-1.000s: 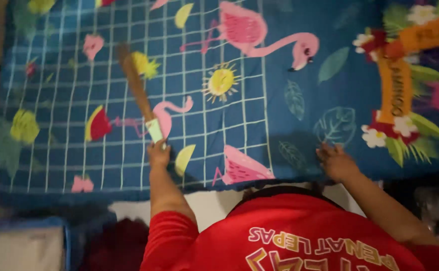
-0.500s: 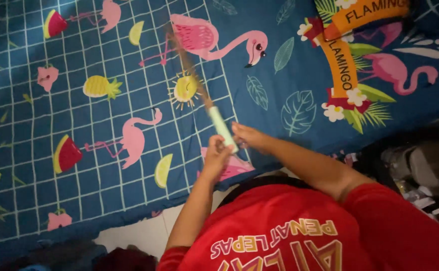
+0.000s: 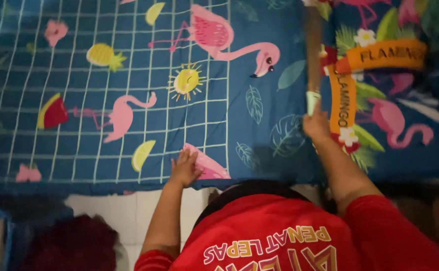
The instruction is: The person uses a small broom to repeatedly hit and smooth a rolled-up mattress and a pillow on a bed with a blue flamingo-patterned sheet. They then smooth the sheet itself with the broom. The person does not remove bedding or place a fitted sheet.
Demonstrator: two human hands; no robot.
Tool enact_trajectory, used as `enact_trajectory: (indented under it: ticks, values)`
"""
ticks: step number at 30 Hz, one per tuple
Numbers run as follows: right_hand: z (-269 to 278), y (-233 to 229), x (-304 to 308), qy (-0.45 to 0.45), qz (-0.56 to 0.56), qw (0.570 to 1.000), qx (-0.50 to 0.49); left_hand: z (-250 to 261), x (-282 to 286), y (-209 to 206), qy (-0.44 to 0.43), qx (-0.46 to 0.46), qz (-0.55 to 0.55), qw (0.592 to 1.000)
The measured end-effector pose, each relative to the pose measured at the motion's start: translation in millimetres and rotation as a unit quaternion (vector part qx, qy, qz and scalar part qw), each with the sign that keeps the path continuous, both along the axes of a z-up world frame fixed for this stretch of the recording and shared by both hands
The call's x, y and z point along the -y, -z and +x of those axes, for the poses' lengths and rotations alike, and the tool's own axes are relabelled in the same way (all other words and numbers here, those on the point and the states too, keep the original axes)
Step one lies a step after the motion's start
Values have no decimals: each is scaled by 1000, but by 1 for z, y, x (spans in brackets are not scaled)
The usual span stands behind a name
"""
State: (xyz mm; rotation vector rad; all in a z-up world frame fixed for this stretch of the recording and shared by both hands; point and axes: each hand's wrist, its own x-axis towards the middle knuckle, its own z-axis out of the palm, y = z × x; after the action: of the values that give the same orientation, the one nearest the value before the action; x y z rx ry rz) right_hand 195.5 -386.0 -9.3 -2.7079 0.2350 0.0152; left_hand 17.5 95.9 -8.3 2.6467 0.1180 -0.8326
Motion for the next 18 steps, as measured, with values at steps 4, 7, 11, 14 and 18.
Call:
enact_trajectory:
  ticks: [4,7,11,14,18]
  values:
    - [31,42,12,28,-79,994,-70,-24,1,6,-49,-34,31,998]
    - [47,67,-20,0,-97,991,-91,-39,-1,8,-110,-35,18,993]
    - [68,136,-61,-302,-389,870,-21,-59,0,-6,-237,0,-47,970]
    - [9,17,-141,-381,-151,911,50,-67,-1,12,-315,107,-78,940]
    - [-38,56,-202,-436,-116,892,-35,-83,19,-20,-392,185,-88,897]
